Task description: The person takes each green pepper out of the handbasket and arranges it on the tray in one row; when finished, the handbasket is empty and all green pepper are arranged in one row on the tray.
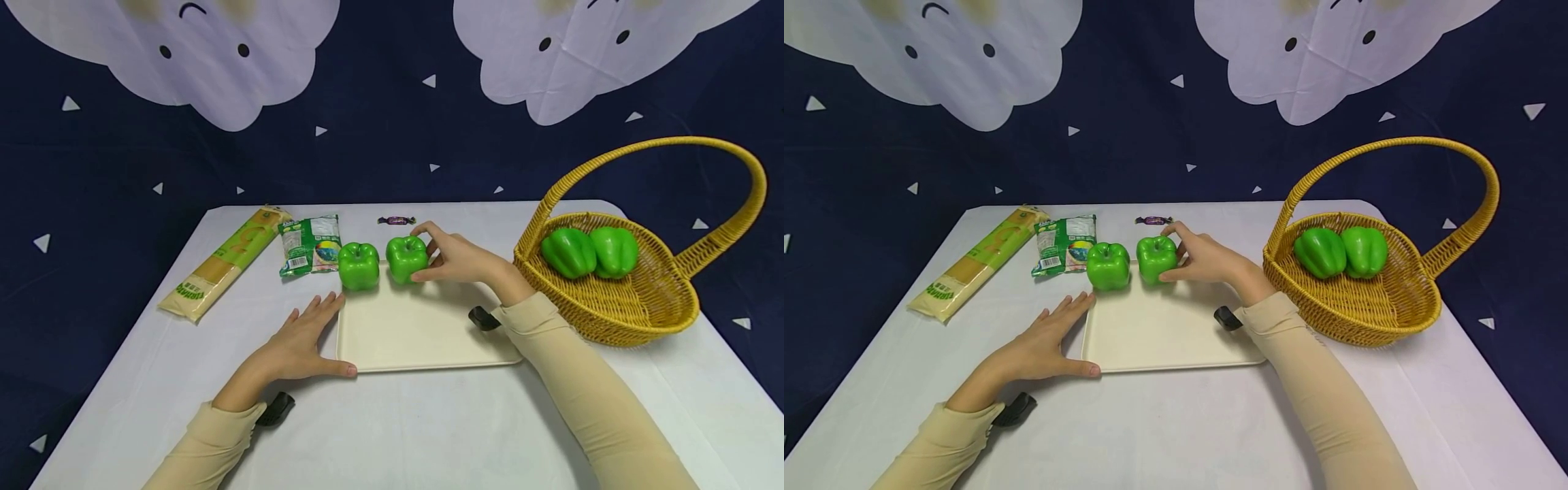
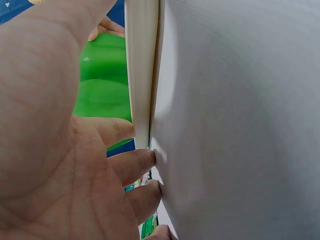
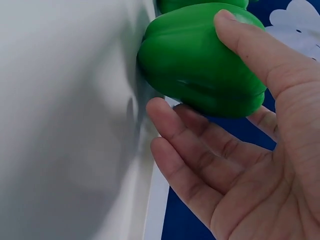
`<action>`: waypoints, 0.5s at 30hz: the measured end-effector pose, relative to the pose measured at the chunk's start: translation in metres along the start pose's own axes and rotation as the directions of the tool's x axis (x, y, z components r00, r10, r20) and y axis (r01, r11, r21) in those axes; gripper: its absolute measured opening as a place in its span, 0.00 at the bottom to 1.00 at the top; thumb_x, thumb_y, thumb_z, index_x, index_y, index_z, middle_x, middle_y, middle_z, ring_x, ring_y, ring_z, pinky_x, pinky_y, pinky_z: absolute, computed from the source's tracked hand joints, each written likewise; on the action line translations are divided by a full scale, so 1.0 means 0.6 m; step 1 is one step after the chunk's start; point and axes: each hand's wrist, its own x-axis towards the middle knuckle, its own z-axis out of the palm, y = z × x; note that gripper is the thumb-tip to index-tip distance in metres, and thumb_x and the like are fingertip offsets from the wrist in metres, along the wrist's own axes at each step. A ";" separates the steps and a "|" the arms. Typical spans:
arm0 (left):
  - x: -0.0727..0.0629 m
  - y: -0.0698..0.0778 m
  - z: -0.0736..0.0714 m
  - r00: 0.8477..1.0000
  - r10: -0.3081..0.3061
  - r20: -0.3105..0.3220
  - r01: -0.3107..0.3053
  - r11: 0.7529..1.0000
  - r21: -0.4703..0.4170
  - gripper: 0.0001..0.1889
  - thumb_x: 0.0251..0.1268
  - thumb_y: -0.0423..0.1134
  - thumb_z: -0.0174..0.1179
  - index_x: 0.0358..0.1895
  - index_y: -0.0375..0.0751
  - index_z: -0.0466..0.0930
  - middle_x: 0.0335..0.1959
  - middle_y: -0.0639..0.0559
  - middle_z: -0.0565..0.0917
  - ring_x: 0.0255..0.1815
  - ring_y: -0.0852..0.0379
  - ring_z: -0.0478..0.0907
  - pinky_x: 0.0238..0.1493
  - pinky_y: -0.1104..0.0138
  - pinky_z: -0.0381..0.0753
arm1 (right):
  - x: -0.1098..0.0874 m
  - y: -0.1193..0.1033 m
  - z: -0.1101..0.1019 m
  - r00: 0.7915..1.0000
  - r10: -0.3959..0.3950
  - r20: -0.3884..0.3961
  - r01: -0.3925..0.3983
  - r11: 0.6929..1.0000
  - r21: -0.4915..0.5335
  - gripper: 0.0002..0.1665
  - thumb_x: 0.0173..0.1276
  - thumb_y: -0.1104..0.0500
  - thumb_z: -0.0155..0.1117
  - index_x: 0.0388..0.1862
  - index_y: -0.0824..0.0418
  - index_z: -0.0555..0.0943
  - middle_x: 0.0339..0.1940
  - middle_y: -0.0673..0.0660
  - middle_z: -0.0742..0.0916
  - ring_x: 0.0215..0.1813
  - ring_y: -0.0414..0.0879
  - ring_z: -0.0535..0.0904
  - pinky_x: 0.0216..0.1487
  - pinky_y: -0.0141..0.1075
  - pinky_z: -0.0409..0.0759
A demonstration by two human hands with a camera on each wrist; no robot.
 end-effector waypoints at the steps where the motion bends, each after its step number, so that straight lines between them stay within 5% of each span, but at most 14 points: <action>1: 0.000 0.000 0.000 1.000 0.001 -0.001 -0.001 1.000 0.000 0.72 0.48 0.71 0.80 0.90 0.45 0.46 0.90 0.36 0.51 0.90 0.29 0.44 0.84 0.27 0.43 | 0.001 -0.001 0.000 1.000 -0.003 0.000 0.003 1.000 -0.004 0.49 0.66 0.46 0.82 0.78 0.51 0.63 0.53 0.62 0.89 0.45 0.48 0.92 0.56 0.47 0.88; 15: 0.000 0.000 -0.001 1.000 -0.003 0.000 0.003 1.000 0.006 0.72 0.48 0.71 0.79 0.90 0.46 0.45 0.90 0.36 0.50 0.90 0.29 0.43 0.84 0.27 0.43 | 0.010 -0.010 0.002 1.000 -0.006 0.009 0.006 1.000 -0.019 0.49 0.65 0.47 0.83 0.76 0.53 0.64 0.60 0.64 0.86 0.48 0.50 0.91 0.60 0.50 0.87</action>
